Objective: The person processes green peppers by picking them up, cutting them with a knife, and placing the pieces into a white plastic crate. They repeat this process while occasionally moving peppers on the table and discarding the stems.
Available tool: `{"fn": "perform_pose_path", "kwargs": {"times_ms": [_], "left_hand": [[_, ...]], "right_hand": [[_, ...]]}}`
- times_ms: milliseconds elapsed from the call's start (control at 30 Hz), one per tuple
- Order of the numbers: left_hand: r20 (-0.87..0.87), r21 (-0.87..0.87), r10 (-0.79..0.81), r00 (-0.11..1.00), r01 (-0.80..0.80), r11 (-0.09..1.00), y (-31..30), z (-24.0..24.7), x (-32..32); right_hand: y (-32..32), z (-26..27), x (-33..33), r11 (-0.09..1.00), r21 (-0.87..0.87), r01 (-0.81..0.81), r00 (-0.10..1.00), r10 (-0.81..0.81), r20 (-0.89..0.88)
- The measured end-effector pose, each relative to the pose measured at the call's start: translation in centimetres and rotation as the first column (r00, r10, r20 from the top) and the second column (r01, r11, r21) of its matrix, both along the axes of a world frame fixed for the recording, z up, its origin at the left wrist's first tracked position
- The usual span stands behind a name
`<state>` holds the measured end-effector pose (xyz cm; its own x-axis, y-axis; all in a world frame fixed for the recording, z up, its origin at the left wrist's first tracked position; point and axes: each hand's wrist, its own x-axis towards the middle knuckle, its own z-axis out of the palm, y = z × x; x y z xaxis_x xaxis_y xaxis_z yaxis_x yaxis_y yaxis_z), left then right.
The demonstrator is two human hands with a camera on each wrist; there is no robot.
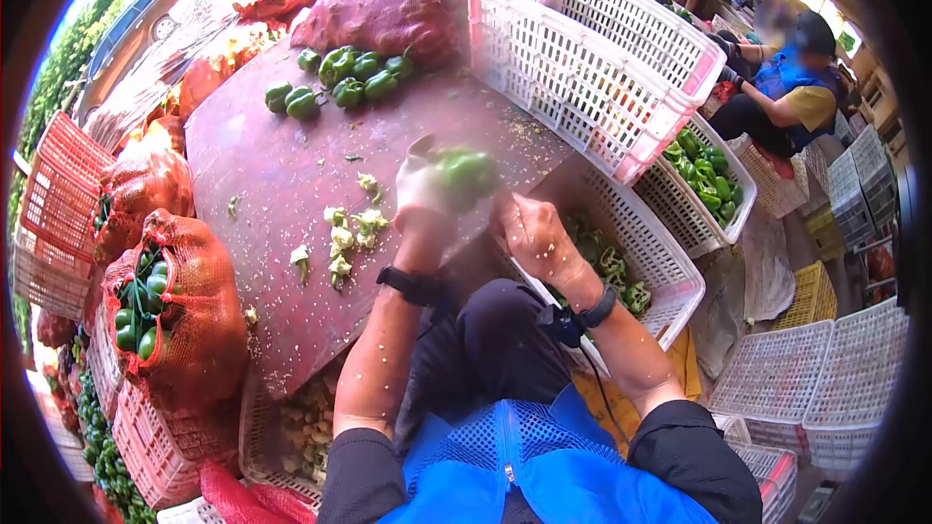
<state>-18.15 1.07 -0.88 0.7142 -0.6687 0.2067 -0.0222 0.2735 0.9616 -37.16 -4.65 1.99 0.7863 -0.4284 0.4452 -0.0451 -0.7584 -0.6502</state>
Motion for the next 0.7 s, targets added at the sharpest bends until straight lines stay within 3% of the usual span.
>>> {"fn": "perform_pose_path", "kwargs": {"times_ms": [33,100,133,167,200,233,267,333,367,400,433,500,567,600,633,700], "left_hand": [[0.278,0.002,0.007,0.961,-0.008,1.000,-0.4,-0.9,0.7],[0.530,-0.002,0.018,0.848,-0.020,1.000,0.2,0.6,0.7],[-0.018,-0.202,-0.223,0.975,0.215,0.956,1.1,1.7,0.6],[-0.187,-0.418,-0.510,0.840,0.402,0.815,1.1,1.5,1.5],[-0.320,-0.599,-0.741,0.590,0.481,0.641,1.1,1.6,2.3],[-0.320,-0.599,-0.745,0.586,0.483,0.638,1.3,1.4,2.1],[-0.369,-0.430,-0.611,0.700,0.454,0.780,1.7,1.4,1.4],[-0.625,-0.171,-0.393,0.674,0.373,0.912,1.7,4.1,-0.9],[-0.729,-0.044,-0.260,0.633,0.336,0.941,1.6,5.6,-1.9],[-0.745,0.014,-0.234,0.624,0.366,0.931,0.7,5.2,-2.0],[-0.756,0.073,-0.205,0.622,0.391,0.918,0.2,4.5,-1.6],[-0.702,0.101,-0.189,0.687,0.359,0.928,-0.2,3.8,-0.8],[-0.684,0.305,0.011,0.730,0.271,0.913,-0.8,3.8,-0.6],[-0.583,0.418,0.153,0.798,0.133,0.899,-0.3,6.6,-2.8],[-0.583,0.416,0.144,0.799,0.141,0.898,-0.4,6.3,-3.0],[-0.336,0.207,0.045,0.941,0.027,0.978,-0.3,4.6,-3.1]], "right_hand": [[0.0,-1.1,0.0,1.000,-0.013,0.001,1.000,-0.001,-0.007],[0.1,-2.6,-0.8,0.893,-0.450,-0.026,0.999,0.033,0.009],[-0.1,-2.7,-1.8,0.920,-0.375,-0.113,0.991,0.077,-0.110],[-0.5,-2.1,-2.4,0.920,-0.377,-0.110,0.991,0.074,-0.107],[-0.6,-0.8,-3.1,0.986,-0.159,-0.052,0.990,0.030,-0.135],[-0.7,0.7,-3.5,1.000,0.015,0.022,0.995,-0.020,-0.099],[-0.7,2.8,-3.7,0.977,0.192,0.089,0.995,-0.081,-0.052],[-1.5,4.4,-2.1,0.993,-0.086,0.078,0.983,-0.062,0.172],[-2.1,4.3,-1.3,0.997,0.023,-0.078,0.980,0.072,0.185],[-2.4,3.8,-0.3,0.993,-0.053,-0.103,0.973,0.112,0.204],[-2.2,4.0,0.0,0.989,0.043,-0.143,0.983,0.137,0.122],[-2.4,3.6,0.3,0.982,0.067,-0.176,0.975,0.164,0.147],[-2.3,3.2,0.3,0.984,0.058,-0.171,0.974,0.160,0.158],[-2.3,2.9,0.2,0.990,0.052,-0.133,0.979,0.123,0.162],[-2.4,2.7,-0.2,0.991,0.050,-0.124,0.980,0.114,0.161],[-2.3,3.3,-0.8,0.989,0.134,-0.061,0.989,0.042,0.140]]}}
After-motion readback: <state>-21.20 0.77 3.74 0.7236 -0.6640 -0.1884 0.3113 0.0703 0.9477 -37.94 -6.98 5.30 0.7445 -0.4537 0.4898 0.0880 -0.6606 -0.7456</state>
